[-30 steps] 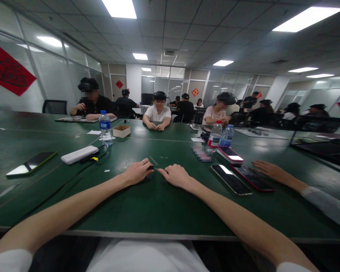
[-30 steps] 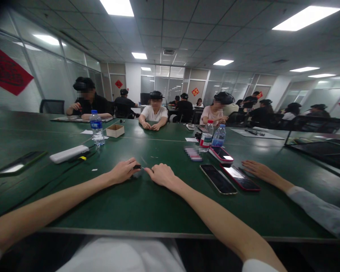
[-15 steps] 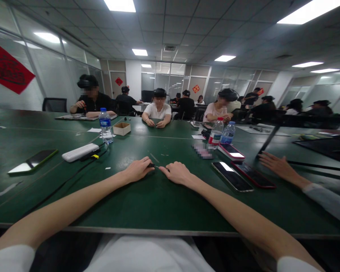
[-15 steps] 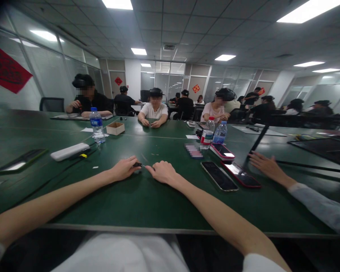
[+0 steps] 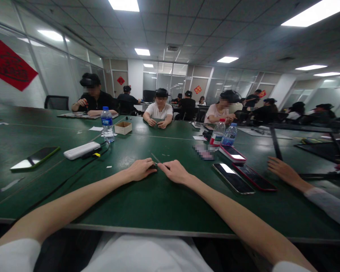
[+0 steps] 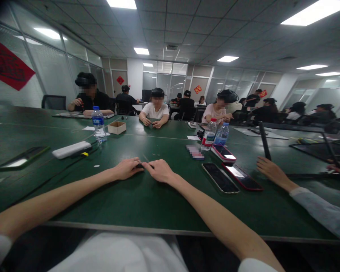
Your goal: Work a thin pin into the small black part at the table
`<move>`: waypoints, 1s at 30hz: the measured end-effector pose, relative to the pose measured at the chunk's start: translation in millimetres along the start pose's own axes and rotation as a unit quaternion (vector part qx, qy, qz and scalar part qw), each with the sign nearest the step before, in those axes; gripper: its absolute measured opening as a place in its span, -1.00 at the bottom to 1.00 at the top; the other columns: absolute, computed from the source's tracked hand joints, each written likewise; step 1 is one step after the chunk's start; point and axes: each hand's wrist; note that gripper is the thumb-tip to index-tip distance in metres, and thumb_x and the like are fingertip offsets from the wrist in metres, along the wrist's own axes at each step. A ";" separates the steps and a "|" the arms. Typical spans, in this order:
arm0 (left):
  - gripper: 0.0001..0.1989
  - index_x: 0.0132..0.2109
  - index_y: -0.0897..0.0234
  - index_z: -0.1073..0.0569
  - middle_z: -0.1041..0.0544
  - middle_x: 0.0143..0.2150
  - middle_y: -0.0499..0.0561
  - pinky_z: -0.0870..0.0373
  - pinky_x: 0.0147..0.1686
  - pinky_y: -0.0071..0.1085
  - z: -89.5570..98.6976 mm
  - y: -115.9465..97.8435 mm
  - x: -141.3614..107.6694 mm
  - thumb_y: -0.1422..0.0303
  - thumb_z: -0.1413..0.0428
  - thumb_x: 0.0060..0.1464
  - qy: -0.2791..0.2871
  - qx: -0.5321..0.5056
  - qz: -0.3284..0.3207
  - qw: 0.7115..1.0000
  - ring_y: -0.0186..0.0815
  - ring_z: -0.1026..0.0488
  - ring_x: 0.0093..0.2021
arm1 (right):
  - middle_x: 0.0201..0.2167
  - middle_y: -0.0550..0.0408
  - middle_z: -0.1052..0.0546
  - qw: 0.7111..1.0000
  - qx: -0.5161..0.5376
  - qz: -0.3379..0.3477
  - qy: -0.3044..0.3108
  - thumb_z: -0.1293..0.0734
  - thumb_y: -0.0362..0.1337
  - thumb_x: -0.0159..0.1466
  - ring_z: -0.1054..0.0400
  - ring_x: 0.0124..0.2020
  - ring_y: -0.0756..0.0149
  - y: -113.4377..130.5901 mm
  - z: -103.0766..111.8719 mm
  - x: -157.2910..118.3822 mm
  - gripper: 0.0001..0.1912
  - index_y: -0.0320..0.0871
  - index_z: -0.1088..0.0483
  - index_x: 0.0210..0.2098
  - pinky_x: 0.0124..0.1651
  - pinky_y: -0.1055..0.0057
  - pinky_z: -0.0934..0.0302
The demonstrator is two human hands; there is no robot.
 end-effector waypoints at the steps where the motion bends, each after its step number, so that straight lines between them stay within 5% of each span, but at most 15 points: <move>1: -0.66 -0.10 0.24 -0.40 -0.41 -0.20 0.05 -0.32 -0.27 -0.41 0.2 -0.1 0.4 0.12 0.08 0.18 0.000 -0.001 0.003 1.000 -0.29 -0.42 -0.26 | -0.45 0.06 -0.51 1.000 -0.004 0.003 -0.007 0.14 0.11 0.33 -0.33 -0.45 0.38 0.7 0.5 0.6 -0.29 -0.18 -0.45 -0.42 -0.39 0.49 0.00; 10: -0.66 -0.05 0.17 -0.42 -0.38 -0.12 0.02 -0.33 -0.28 -0.43 9.1 -1.9 -2.9 0.12 0.05 0.14 0.000 0.014 0.019 1.000 -0.34 -0.42 -0.30 | -0.48 0.05 -0.50 0.997 -0.069 -0.040 -0.017 0.14 0.12 0.32 -0.35 -0.44 0.34 -28.6 -5.2 -0.4 -0.31 -0.15 -0.41 -0.46 -0.36 0.48 -0.02; 16: -0.69 -0.04 0.15 -0.43 -0.38 -0.10 0.03 -0.31 -0.28 -0.43 29.3 17.1 -3.8 0.20 0.02 0.10 -0.013 0.092 0.062 0.994 -0.32 -0.42 -0.28 | -0.45 0.05 -0.51 0.998 -0.055 -0.012 0.031 0.14 0.16 0.30 -0.36 -0.41 0.33 -22.9 -2.9 -2.0 -0.30 -0.13 -0.42 -0.42 -0.34 0.47 -0.08; 22: -0.72 -0.11 0.17 -0.47 -0.44 -0.12 0.04 -0.30 -0.20 -0.41 85.9 82.7 -20.2 0.26 -0.01 0.02 -0.037 0.159 0.183 0.969 -0.22 -0.39 -0.14 | -0.45 0.05 -0.50 0.997 -0.055 -0.020 0.047 0.15 0.17 0.29 -0.38 -0.40 0.32 -19.5 -1.6 -1.7 -0.28 -0.14 -0.43 -0.40 -0.31 0.47 -0.12; 30: -0.63 -0.17 0.18 -0.49 -0.53 -0.23 0.08 -0.30 -0.30 -0.41 139.9 177.3 -102.9 0.11 -0.10 -0.13 0.038 0.116 0.460 0.879 -0.17 -0.42 -0.26 | -0.43 0.03 -0.51 0.996 -0.060 -0.026 0.056 0.16 0.19 0.27 -0.39 -0.40 0.31 -17.8 -0.3 -1.2 -0.26 -0.14 -0.44 -0.36 -0.32 0.46 -0.14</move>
Point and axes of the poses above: each hand's wrist, its own x-axis towards the middle knuckle, its own z-axis out of the back of the hand, y = z × x
